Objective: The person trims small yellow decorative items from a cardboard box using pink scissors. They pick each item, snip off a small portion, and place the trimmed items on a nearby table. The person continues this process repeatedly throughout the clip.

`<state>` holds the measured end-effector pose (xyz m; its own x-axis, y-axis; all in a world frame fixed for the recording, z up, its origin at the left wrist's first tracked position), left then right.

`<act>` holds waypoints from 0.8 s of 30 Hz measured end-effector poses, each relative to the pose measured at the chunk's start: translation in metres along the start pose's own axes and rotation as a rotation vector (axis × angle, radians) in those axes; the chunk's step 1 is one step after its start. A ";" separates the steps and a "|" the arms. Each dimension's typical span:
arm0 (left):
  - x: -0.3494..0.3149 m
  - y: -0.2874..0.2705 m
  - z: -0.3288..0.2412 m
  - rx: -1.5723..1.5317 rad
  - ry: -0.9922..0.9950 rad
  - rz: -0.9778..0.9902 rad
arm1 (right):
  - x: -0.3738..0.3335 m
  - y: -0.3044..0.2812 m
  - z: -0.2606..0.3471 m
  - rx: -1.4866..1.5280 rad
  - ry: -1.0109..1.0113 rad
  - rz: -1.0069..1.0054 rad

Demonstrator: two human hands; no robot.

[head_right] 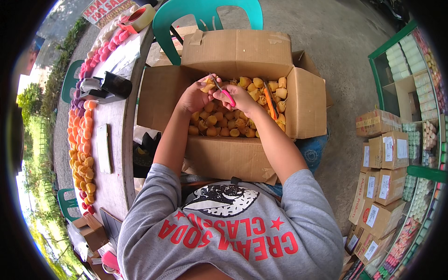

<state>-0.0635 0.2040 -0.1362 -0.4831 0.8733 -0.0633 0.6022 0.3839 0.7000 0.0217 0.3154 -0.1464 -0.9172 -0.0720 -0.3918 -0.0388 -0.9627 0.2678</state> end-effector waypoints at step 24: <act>0.002 0.000 0.008 0.033 0.009 0.077 | 0.011 0.002 -0.012 0.318 -0.123 0.059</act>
<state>-0.0592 0.2085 -0.1418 -0.4404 0.8978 -0.0034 0.6582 0.3255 0.6789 0.0161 0.3094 -0.1607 -0.9617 -0.0745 -0.2638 -0.0882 -0.8269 0.5554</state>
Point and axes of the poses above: each hand's wrist, its own x-axis towards the middle knuckle, its own y-axis out of the palm, z = x × y, the point moved 5 cm from there along x, towards the middle knuckle, and after that the axes turned 7 degrees about y, right-handed, at the moved point
